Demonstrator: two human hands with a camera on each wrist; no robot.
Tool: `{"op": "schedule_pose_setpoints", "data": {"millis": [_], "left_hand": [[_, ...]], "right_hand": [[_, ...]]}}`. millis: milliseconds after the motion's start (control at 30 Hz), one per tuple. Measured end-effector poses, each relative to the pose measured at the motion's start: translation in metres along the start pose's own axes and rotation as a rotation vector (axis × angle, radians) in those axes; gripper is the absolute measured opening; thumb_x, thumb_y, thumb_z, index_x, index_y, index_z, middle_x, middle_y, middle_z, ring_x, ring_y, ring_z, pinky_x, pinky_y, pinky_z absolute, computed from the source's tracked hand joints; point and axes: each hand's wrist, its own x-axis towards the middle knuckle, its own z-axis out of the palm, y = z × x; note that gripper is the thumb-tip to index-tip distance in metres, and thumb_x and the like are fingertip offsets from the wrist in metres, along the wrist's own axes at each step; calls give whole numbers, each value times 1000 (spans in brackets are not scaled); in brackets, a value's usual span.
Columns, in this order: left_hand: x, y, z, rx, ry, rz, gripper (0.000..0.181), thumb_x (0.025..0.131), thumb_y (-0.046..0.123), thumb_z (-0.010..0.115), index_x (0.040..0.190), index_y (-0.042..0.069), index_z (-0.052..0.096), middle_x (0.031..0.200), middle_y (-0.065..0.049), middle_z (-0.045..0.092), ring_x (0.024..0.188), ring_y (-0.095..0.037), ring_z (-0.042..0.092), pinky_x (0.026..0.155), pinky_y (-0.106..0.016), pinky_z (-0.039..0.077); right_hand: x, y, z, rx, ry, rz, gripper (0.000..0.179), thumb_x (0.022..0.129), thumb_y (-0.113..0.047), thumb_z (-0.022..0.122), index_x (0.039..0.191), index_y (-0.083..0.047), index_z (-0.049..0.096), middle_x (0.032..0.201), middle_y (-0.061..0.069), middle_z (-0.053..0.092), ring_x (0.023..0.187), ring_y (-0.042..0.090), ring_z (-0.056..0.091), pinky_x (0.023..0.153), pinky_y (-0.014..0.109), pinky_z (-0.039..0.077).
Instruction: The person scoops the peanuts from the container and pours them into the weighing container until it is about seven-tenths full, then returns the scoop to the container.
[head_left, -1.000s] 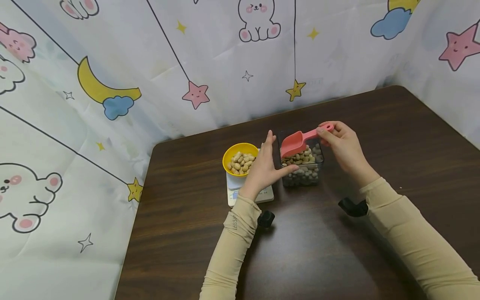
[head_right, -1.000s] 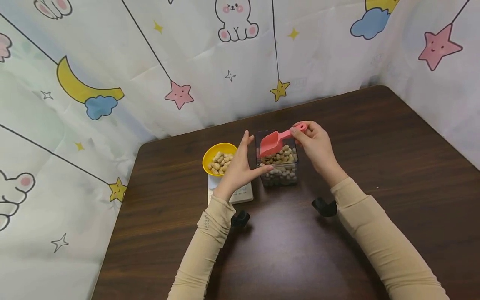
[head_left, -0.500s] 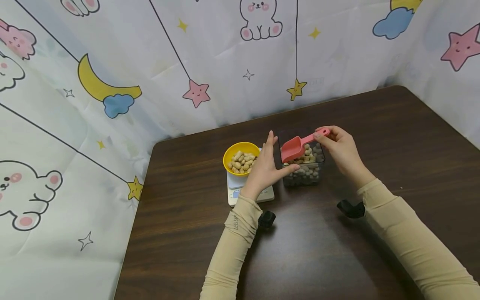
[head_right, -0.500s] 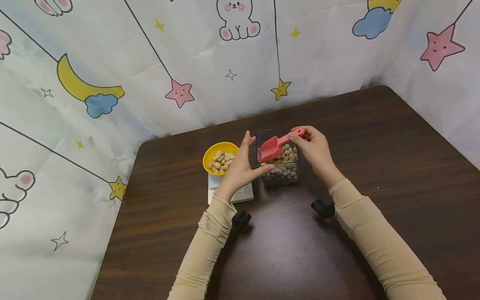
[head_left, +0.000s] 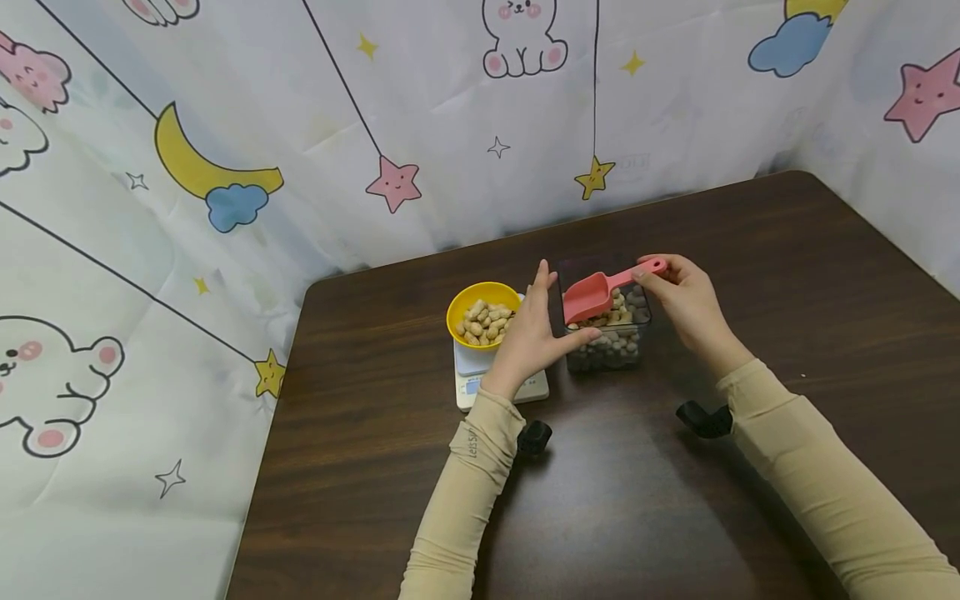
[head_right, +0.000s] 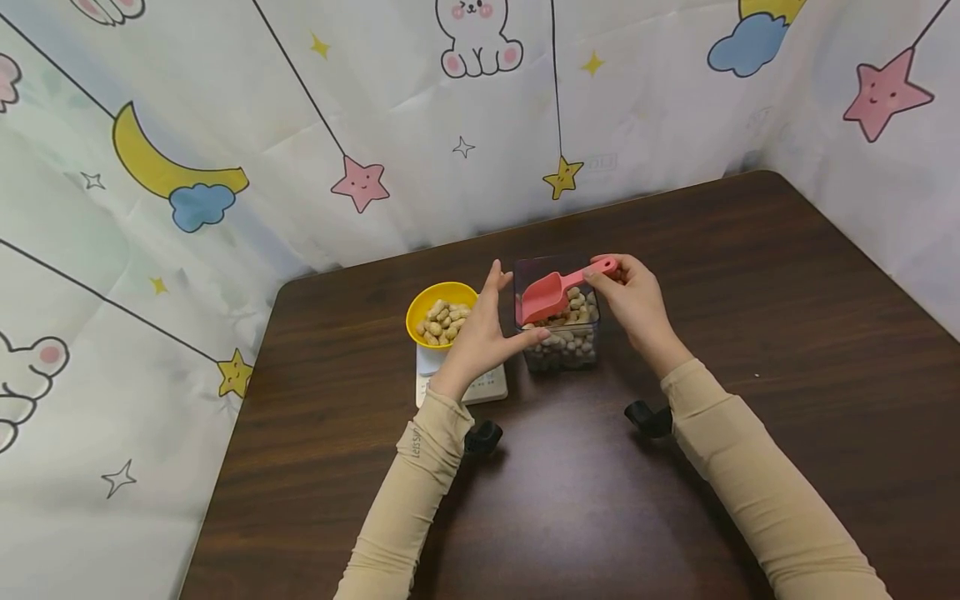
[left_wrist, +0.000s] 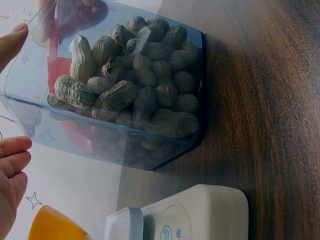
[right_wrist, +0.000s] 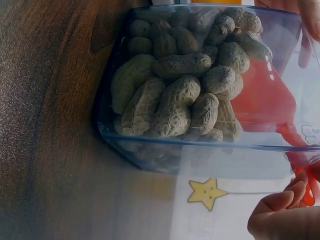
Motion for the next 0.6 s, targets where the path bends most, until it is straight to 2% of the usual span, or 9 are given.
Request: {"op": "schedule_pose_setpoints", "data": {"millis": [200, 367, 500, 600], "left_hand": [[0, -1, 0, -7, 0, -5, 113, 74, 59, 68, 149, 29, -11, 155, 3, 24, 145, -25, 18, 116, -48, 23], [-1, -6, -2, -9, 14, -19, 112, 73, 64, 65, 147, 34, -14, 156, 6, 22, 146, -22, 17, 115, -48, 25], [-4, -9, -8, 7, 47, -14, 110, 74, 66, 62, 147, 34, -15, 156, 7, 19, 145, -20, 19, 114, -48, 27], [-5, -9, -16, 52, 83, 8, 107, 77, 64, 61, 149, 29, -11, 157, 4, 15, 146, -21, 17, 115, -48, 24]], "right_hand": [[-2, -2, -2, -10, 13, 29, 58, 90, -41, 57, 133, -4, 46, 95, -17, 52, 89, 4, 46, 74, 10, 42], [-2, -8, -7, -75, 96, 41, 67, 87, -50, 56, 136, -7, 43, 100, -16, 47, 91, 2, 44, 76, 12, 41], [-1, -17, -11, -129, 190, -21, 63, 89, -47, 55, 136, -8, 42, 109, -12, 47, 95, 1, 42, 79, 15, 40], [-2, -26, -10, -192, 236, -118, 57, 90, -41, 56, 135, -8, 44, 120, 1, 48, 103, 8, 41, 87, 22, 37]]}}
